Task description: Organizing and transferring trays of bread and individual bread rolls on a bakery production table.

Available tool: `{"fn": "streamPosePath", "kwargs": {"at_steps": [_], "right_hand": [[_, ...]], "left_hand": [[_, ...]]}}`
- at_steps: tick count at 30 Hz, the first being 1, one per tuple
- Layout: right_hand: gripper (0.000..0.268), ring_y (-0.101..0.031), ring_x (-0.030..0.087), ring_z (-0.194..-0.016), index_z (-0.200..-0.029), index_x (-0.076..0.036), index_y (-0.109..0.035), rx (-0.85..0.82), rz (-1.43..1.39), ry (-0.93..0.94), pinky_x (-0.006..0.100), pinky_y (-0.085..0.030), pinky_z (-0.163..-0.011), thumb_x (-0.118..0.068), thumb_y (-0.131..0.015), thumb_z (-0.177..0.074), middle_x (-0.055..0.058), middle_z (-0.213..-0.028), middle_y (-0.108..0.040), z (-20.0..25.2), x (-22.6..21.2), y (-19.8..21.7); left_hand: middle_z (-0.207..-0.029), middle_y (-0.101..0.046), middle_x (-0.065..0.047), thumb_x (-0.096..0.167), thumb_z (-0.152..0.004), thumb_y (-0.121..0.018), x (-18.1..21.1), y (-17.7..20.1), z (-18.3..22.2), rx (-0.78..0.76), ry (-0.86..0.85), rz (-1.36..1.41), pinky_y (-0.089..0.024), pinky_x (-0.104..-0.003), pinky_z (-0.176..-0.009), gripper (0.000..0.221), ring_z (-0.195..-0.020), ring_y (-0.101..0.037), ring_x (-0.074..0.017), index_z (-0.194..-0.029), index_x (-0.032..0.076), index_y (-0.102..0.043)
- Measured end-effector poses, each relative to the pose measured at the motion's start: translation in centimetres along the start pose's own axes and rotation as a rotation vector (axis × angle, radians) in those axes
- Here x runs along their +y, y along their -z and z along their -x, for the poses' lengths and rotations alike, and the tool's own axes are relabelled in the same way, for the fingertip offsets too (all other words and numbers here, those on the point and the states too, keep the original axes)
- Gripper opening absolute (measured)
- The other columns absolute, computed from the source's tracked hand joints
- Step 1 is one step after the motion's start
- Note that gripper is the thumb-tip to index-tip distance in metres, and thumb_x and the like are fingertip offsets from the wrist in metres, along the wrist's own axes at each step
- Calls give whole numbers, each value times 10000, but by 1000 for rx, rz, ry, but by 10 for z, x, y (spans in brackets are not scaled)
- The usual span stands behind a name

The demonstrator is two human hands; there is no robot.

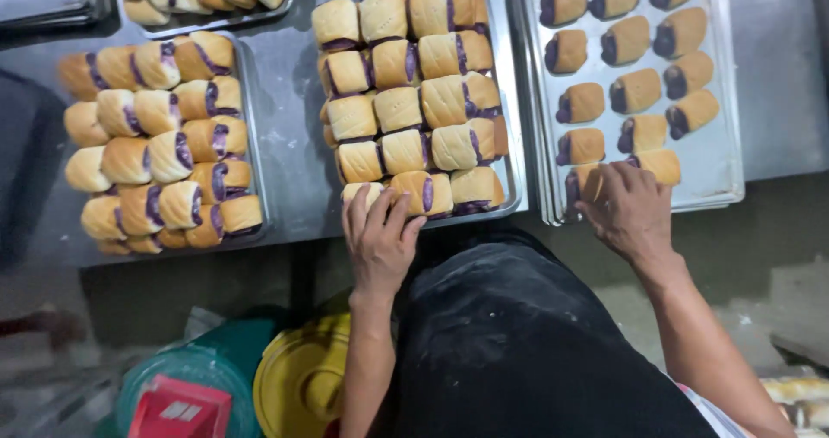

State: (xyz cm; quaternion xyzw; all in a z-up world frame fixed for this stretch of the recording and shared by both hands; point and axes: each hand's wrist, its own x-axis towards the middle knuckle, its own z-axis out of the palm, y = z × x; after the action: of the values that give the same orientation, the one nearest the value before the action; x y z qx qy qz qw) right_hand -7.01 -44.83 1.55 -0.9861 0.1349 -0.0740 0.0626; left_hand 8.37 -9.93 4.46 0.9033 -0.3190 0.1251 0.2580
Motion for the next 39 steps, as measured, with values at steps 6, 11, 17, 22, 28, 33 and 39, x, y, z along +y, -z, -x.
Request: {"fn": "streamPosePath", "kwargs": {"at_steps": [6, 11, 17, 22, 28, 33, 39], "right_hand": [[671, -574, 268, -1281, -1311, -165, -606, -176, 65, 97, 482, -437, -1002, -324, -842, -703, 53, -1351, -616, -10, 15, -4], [653, -605, 293, -1223, -1311, -143, -629, -208, -30, 78, 487, -447, -965, -362, -834, -731, 83, -1292, -659, -18, 22, 6], [587, -636, 223, -1104, -1445, 13, -650, -407, -1237, -474, 380, -492, -945, -321, -718, -967, 141, -1233, -687, -4, 56, -30], [631, -662, 257, -1162, -1483, -17, -514, -469, -1886, -543, 413, -551, -930, -265, -670, -923, 120, -1319, -648, -20, 10, -12], [711, -545, 332, -1319, -1426, -79, -510, -174, -772, 620, 506, -437, -1083, -156, -759, -764, 149, -1423, -568, -73, -78, 42], [710, -527, 303, -1336, -1358, -187, -585, -151, -188, 936, 521, -426, -1007, -192, -774, -674, 82, -1470, -553, -91, -116, 27], [567, -551, 328, -1245, -1348, -207, -604, -39, -257, 824, 480, -440, -915, -292, -760, -811, 93, -1419, -567, -78, -121, 2]], "left_hand": [[-1255, -661, -142, 225, -814, -840, 12, 4, 1, 30, 85, 49, -410, -521, -1118, 386, -1293, -530, -406, -1142, 46, -744], [-1258, -679, -146, 157, -840, -831, 11, 11, 9, 68, 120, 104, -455, -510, -1099, 319, -1280, -557, -411, -1117, 26, -744], [-1228, -690, -166, 118, -881, -801, 4, 13, 37, 149, 267, 96, -495, -463, -1061, 248, -1265, -595, -378, -1090, -5, -752], [-1223, -699, -158, 116, -891, -785, 0, 7, 65, 180, 339, 130, -500, -455, -1058, 226, -1241, -611, -364, -1085, 3, -753], [-1227, -700, -165, 120, -915, -767, -6, 10, 74, 221, 380, 185, -519, -443, -1044, 225, -1202, -638, -364, -1106, 3, -742], [-1229, -699, -179, 141, -919, -759, -9, 20, 84, 221, 438, 199, -535, -429, -994, 236, -1141, -660, -364, -1109, 1, -743], [-1235, -711, -170, 171, -926, -737, -21, 16, 121, 263, 628, 225, -554, -411, -960, 247, -1115, -692, -348, -1108, 5, -748]]}}
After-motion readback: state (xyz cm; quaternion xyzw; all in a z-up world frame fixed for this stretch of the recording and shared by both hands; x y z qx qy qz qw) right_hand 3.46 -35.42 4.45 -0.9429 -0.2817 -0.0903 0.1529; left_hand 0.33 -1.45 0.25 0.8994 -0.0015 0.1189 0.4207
